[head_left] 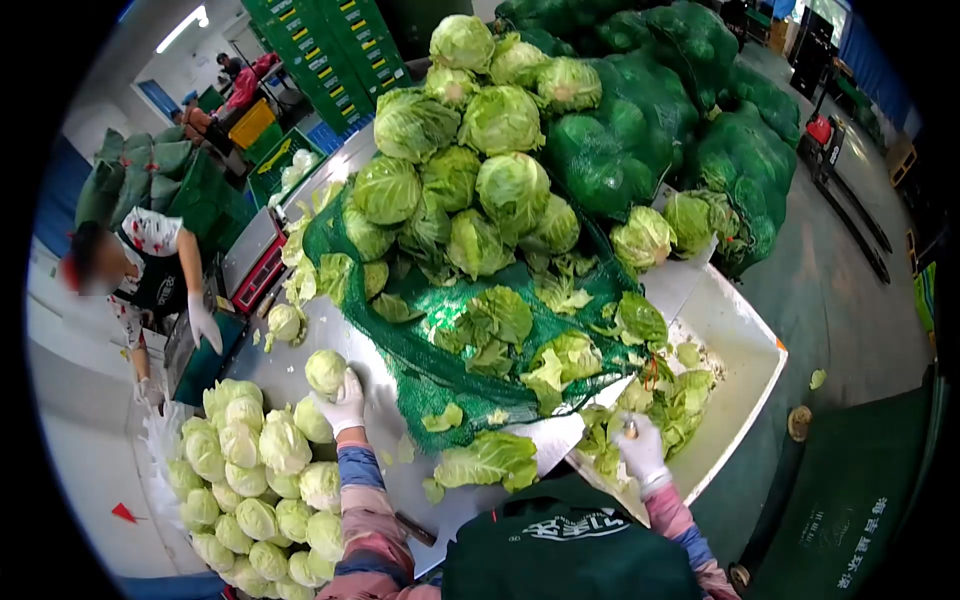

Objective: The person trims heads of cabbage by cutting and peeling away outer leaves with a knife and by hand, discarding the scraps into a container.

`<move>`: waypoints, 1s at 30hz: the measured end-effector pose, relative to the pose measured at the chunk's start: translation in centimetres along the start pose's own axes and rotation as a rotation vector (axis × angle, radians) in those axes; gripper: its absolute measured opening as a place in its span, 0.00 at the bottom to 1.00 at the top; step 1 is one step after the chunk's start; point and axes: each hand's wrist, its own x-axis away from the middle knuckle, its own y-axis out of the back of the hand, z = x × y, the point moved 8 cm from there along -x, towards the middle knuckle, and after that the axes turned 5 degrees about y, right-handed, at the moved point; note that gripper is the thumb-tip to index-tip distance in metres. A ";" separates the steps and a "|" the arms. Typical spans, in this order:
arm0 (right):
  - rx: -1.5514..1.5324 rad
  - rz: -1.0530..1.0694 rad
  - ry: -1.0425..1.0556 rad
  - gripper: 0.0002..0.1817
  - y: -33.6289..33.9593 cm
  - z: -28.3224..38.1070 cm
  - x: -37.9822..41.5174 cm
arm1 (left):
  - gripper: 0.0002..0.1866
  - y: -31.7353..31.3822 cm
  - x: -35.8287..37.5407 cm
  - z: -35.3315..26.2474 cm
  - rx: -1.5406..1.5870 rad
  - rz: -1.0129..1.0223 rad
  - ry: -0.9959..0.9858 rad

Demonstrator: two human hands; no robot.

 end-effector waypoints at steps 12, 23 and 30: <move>-0.089 0.149 -0.024 0.11 -3.5 4.1 0.2 | 0.58 -22.3 -1.6 38.2 -1.540 0.657 -0.301; 0.029 0.069 -0.108 0.15 0.6 1.5 1.3 | 0.59 -24.1 3.2 39.4 -1.844 0.293 -0.641; 0.150 -0.234 0.073 0.12 3.8 3.6 0.2 | 0.56 -18.0 13.6 35.4 -1.731 0.908 -0.509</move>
